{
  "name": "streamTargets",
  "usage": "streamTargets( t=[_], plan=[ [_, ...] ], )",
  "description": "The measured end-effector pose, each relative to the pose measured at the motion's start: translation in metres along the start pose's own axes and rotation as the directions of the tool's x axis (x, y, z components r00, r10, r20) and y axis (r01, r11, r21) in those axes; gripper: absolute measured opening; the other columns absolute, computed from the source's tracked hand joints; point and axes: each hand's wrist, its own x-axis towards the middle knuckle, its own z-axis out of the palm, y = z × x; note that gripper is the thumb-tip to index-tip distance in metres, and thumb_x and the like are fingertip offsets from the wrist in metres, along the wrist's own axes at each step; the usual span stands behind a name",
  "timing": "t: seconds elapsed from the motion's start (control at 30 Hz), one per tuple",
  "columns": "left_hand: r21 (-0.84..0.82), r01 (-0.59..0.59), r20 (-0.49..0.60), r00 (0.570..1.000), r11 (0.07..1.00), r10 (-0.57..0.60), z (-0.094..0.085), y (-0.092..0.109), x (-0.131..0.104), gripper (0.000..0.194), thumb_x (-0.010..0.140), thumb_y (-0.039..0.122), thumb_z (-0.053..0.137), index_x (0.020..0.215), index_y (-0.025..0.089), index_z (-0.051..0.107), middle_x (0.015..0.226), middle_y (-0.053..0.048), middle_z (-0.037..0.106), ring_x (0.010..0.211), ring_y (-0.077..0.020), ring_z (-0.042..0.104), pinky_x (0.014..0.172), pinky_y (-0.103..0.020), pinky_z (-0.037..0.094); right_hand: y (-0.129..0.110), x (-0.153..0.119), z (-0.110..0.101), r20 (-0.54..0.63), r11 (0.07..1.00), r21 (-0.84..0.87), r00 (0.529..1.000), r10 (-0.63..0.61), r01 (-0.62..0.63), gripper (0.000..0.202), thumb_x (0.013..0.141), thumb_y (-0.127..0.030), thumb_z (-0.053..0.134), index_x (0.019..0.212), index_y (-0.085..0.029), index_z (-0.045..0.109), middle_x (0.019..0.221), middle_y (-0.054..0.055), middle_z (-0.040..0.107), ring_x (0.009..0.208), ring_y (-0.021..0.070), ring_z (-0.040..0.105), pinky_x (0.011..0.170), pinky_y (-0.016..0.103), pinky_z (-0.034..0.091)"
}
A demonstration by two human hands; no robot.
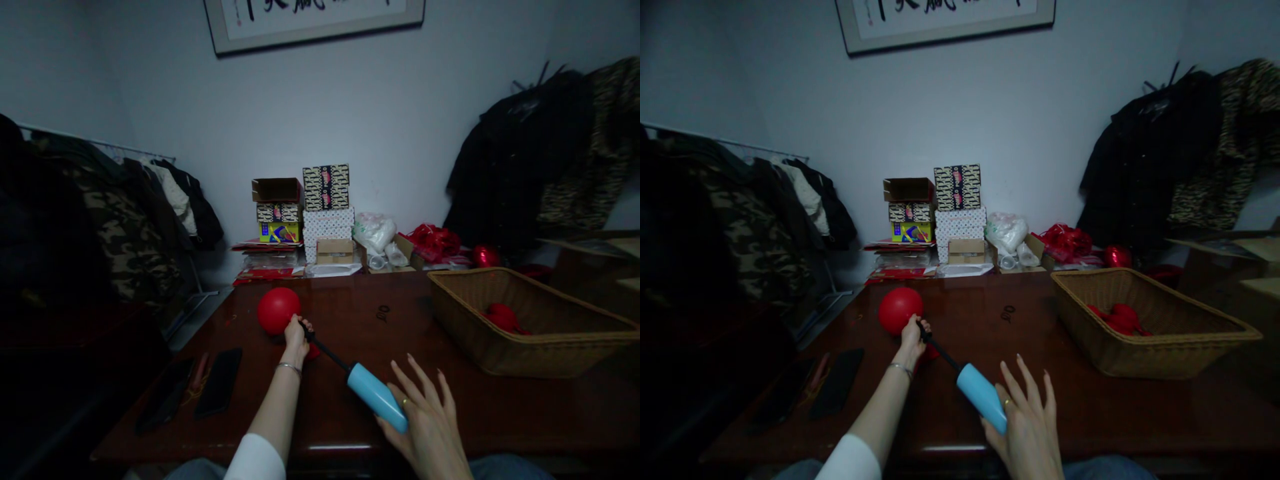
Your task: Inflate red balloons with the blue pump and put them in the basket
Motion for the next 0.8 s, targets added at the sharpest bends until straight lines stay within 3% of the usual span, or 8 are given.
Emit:
streamTargets(
  t=[0.33, 0.5, 0.63, 0.8],
  plan=[
    [0.005, 0.037, 0.023, 0.999, 0.999, -0.037, 0.002, -0.024, -0.017, 0.026, 0.084, 0.035, 0.053, 0.068, 0.019, 0.039, 0.047, 0.007, 0.04, 0.035, -0.006, 0.039, 0.039, -0.018, 0.03, -0.031, 0.033, 0.003, 0.016, 0.994, 0.071, 0.997, 0.079, -0.08, 0.029, 0.069, -0.038, 0.063, 0.093, -0.023, 0.068, 0.127, 0.006, 0.057, 0.128, 0.0327, 0.038, 0.107, 0.059, 0.012],
    [0.008, 0.068, 0.027, 0.997, 0.998, -0.068, 0.006, -0.037, -0.03, 0.024, 0.084, 0.032, 0.052, 0.068, 0.019, 0.04, 0.047, 0.005, 0.042, 0.036, -0.0078, 0.042, 0.04, -0.019, 0.034, -0.039, 0.049, 0.016, -0.003, 0.989, 0.111, 0.996, 0.093, -0.092, 0.026, 0.071, -0.038, 0.062, 0.091, -0.023, 0.068, 0.126, 0.005, 0.058, 0.128, 0.0314, 0.037, 0.109, 0.057, 0.01],
    [0.035, 0.054, 0.012, 0.998, 0.998, -0.054, 0.008, -0.036, -0.032, 0.021, 0.086, 0.027, 0.047, 0.068, 0.019, 0.041, 0.047, 0.005, 0.043, 0.036, -0.0083, 0.043, 0.04, -0.02, 0.034, -0.043, 0.053, 0.022, -0.016, 0.986, 0.124, 0.994, 0.112, -0.109, 0.026, 0.071, -0.039, 0.062, 0.091, -0.022, 0.068, 0.126, 0.005, 0.059, 0.128, 0.0309, 0.037, 0.109, 0.056, 0.01],
    [0.045, 0.017, -0.001, 1.0, 0.999, -0.017, 0.006, -0.021, -0.018, 0.02, 0.087, 0.024, 0.044, 0.068, 0.019, 0.04, 0.045, 0.006, 0.042, 0.034, -0.0074, 0.04, 0.038, -0.019, 0.03, -0.039, 0.048, 0.012, 0.015, 0.993, 0.101, 0.998, 0.059, -0.06, 0.03, 0.071, -0.037, 0.061, 0.095, -0.022, 0.068, 0.128, 0.006, 0.056, 0.129, 0.0327, 0.036, 0.108, 0.058, 0.011]
  ],
)
